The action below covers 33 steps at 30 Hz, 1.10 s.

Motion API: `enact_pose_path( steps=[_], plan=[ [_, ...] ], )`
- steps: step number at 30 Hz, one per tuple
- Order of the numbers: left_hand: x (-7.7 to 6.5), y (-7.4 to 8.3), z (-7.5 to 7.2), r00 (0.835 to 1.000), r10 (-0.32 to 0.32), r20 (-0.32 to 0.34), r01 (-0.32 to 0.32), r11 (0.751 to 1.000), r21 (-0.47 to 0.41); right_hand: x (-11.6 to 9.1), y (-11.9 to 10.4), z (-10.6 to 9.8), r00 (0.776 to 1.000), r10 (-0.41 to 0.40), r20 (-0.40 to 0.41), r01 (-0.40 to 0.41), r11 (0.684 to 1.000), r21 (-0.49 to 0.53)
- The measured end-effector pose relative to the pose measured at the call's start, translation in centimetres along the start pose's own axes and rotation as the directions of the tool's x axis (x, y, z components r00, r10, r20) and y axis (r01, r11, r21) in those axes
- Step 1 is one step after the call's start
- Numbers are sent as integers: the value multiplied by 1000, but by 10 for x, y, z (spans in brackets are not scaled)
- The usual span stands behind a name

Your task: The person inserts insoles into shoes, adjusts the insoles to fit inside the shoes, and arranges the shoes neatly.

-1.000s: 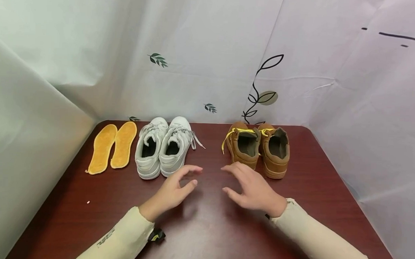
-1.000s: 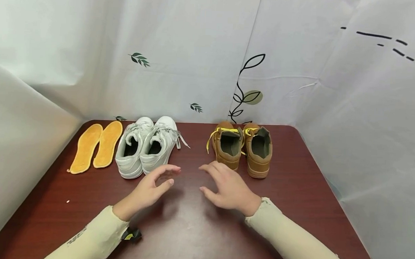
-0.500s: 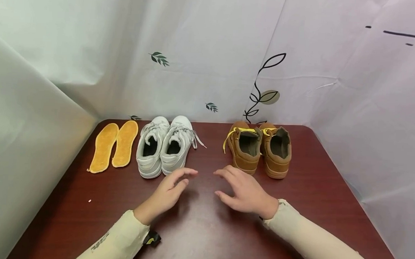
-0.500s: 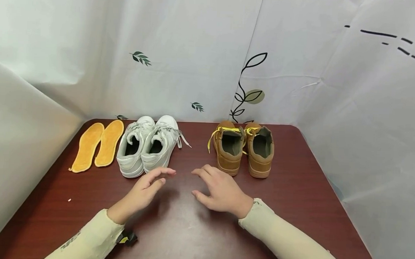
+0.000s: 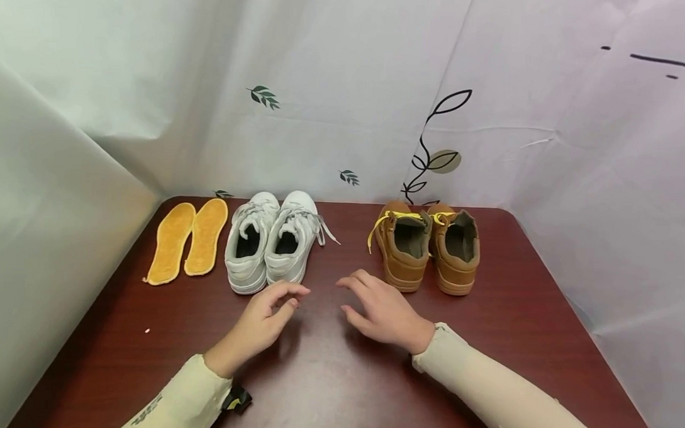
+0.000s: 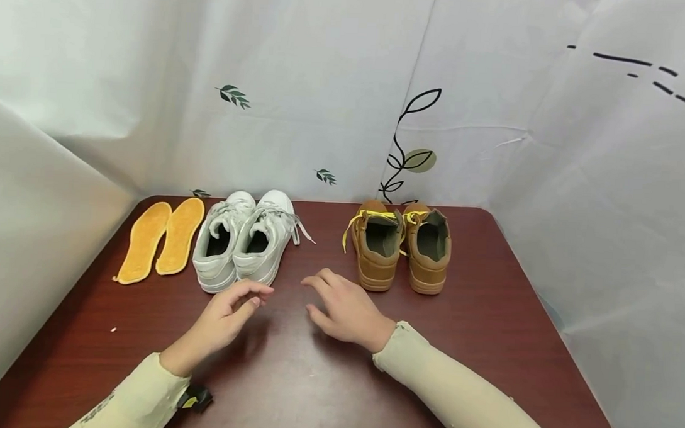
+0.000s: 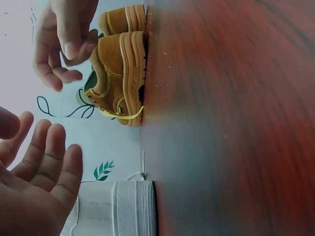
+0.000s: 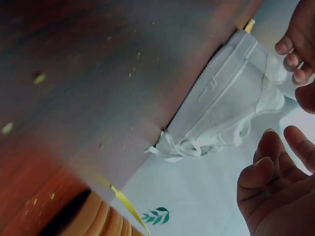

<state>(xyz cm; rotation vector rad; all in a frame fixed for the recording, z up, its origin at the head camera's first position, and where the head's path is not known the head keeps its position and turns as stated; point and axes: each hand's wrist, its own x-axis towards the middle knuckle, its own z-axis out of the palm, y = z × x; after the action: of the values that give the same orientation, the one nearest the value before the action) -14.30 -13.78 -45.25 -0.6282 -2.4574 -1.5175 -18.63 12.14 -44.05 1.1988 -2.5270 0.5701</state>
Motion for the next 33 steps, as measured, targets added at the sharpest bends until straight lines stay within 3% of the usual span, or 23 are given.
enact_pose_path(
  steps=[14, 24, 28, 33],
  plan=[
    [0, 0, -6, 999, 11, 33, -15, 993, 117, 46, -7, 19, 1000, -6, 31, 5, 1000, 11],
    [-4, -6, -5, 998, -42, 50, 35, 991, 131, 83, -17, 30, 998, -53, 41, 51, 997, 61],
    [-6, -8, -7, 997, -68, 48, 59, 985, 163, 93, -20, 32, 999, -17, 39, 13, 995, 95],
    [-8, -10, -8, 990, -109, 84, 94, 982, 165, 104, -25, 38, 995, 31, 97, -42, 993, 110]
  ],
)
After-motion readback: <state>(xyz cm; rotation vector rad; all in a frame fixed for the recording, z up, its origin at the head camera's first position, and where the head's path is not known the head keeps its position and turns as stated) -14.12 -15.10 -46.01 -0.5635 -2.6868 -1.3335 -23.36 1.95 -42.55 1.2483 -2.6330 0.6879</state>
